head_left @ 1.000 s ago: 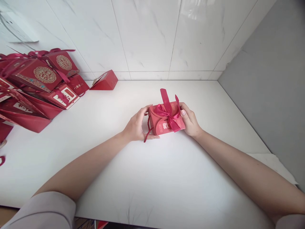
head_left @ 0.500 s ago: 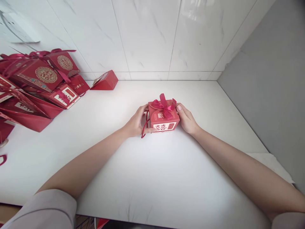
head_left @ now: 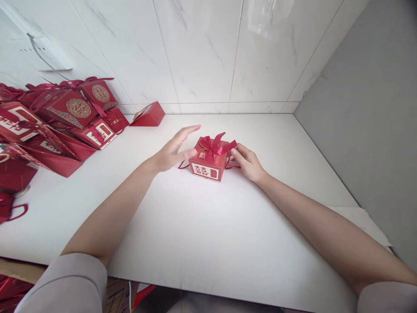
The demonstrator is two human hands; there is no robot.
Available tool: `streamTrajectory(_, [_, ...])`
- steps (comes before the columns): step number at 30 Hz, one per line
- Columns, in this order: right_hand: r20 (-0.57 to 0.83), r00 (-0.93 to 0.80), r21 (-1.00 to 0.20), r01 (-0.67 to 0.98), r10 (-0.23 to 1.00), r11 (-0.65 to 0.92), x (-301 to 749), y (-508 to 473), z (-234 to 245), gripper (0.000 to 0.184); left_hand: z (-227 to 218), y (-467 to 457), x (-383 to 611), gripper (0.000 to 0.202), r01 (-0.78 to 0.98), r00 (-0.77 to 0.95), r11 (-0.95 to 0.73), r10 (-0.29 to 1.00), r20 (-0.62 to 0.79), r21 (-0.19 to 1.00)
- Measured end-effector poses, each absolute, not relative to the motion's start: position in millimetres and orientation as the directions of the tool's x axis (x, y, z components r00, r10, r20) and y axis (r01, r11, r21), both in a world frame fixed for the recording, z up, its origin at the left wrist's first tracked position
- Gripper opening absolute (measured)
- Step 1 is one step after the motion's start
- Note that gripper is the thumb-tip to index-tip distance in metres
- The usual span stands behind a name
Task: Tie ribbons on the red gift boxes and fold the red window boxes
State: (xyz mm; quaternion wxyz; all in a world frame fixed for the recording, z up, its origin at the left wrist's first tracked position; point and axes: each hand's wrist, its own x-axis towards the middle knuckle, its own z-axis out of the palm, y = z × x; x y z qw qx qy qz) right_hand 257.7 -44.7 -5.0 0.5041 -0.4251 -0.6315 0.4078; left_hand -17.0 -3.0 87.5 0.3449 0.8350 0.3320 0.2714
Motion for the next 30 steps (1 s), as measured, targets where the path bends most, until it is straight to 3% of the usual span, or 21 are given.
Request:
streamTrajectory(3, [0.367, -0.216, -0.894, 0.188, 0.905, 0.407, 257.2, -48.5, -4.3, 0.039, 102.4, -25.1, -9.1, 0.1, 0.429, 0.774, -0.645, 0.624, 0.112, 0.632])
streamTrajectory(7, [0.392, -0.309, -0.876, 0.162, 0.866, 0.454, 257.0, -53.8, -1.6, 0.029, 105.8, -39.8, -4.0, 0.105, 0.494, 0.797, -0.712, 0.6, 0.068, 0.499])
streamTrajectory(13, [0.36, -0.408, -0.816, 0.299, 0.839, 0.495, 255.7, -55.1, -1.2, 0.017, 96.7, -42.1, -1.9, 0.109, 0.533, 0.756, -0.703, 0.646, 0.108, 0.471])
streamTrajectory(24, [0.342, -0.458, -0.761, 0.377, 0.821, 0.528, 256.4, -53.9, -2.6, 0.022, 99.1, -40.4, 15.1, 0.094, 0.556, 0.748, -0.701, 0.656, 0.099, 0.447])
streamTrajectory(28, [0.299, -0.438, -0.775, 0.407, 0.848, 0.483, 258.1, -55.2, -7.0, 0.023, 123.2, -39.6, 16.3, 0.086, 0.636, 0.74, -0.684, 0.672, -0.03, 0.358])
streamTrajectory(30, [0.272, -0.421, -0.785, 0.422, 0.865, 0.453, 259.4, -56.3, -10.7, 0.026, 132.9, -54.6, -3.4, 0.081, 0.724, 0.663, -0.622, 0.746, -0.054, 0.299])
